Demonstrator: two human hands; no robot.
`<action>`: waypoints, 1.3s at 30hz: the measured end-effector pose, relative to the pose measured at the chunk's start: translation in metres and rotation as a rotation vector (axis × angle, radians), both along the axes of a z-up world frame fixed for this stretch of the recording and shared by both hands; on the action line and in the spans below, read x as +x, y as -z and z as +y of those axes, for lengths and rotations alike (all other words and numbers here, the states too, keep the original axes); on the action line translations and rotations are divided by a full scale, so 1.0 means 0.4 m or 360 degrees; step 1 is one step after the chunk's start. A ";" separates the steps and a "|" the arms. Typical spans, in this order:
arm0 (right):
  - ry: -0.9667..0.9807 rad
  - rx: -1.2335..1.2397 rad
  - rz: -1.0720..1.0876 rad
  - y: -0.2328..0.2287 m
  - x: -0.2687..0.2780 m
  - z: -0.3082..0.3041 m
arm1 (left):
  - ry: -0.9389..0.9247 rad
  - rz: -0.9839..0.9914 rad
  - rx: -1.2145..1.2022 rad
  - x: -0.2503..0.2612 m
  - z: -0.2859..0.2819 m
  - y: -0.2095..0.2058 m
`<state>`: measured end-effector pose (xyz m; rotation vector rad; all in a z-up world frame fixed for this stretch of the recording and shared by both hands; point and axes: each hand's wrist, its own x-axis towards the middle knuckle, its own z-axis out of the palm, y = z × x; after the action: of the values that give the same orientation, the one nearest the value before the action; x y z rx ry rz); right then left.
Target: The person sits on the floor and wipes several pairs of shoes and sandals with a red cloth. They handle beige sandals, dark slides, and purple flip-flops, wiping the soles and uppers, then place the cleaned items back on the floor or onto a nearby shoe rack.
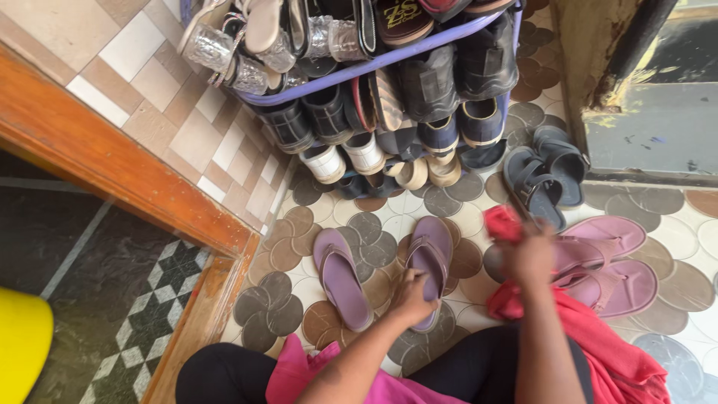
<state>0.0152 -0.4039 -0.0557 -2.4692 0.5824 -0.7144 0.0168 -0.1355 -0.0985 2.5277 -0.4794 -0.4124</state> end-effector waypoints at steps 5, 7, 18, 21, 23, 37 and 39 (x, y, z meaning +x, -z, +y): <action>-0.0324 0.0316 0.0609 0.038 0.067 0.101 | 0.0100 0.0059 0.0177 0.019 -0.005 -0.001; -0.0339 0.0209 0.0455 0.039 0.069 0.124 | 0.0121 0.0219 0.0203 0.049 0.000 -0.019; -0.0955 0.0021 0.0942 0.073 0.056 0.157 | 0.0331 0.0188 0.0363 0.099 0.022 -0.025; -0.1097 0.0010 0.0976 0.078 0.039 0.172 | 0.0373 0.0184 0.0428 0.101 0.028 -0.021; -0.1013 -0.0039 0.0859 0.078 0.036 0.168 | 0.0431 0.0158 0.0451 0.096 0.030 -0.021; -0.0828 -0.0490 0.0811 0.163 0.086 0.127 | 0.0718 -0.0095 0.0330 0.046 0.083 0.033; -0.0486 -0.0620 0.0907 0.154 0.078 0.064 | 0.0688 -0.0069 0.0281 0.059 0.081 0.039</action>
<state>0.0463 -0.3785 -0.1172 -3.0515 0.2551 0.0153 0.0402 -0.1032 -0.1139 2.5966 -1.0559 -0.5800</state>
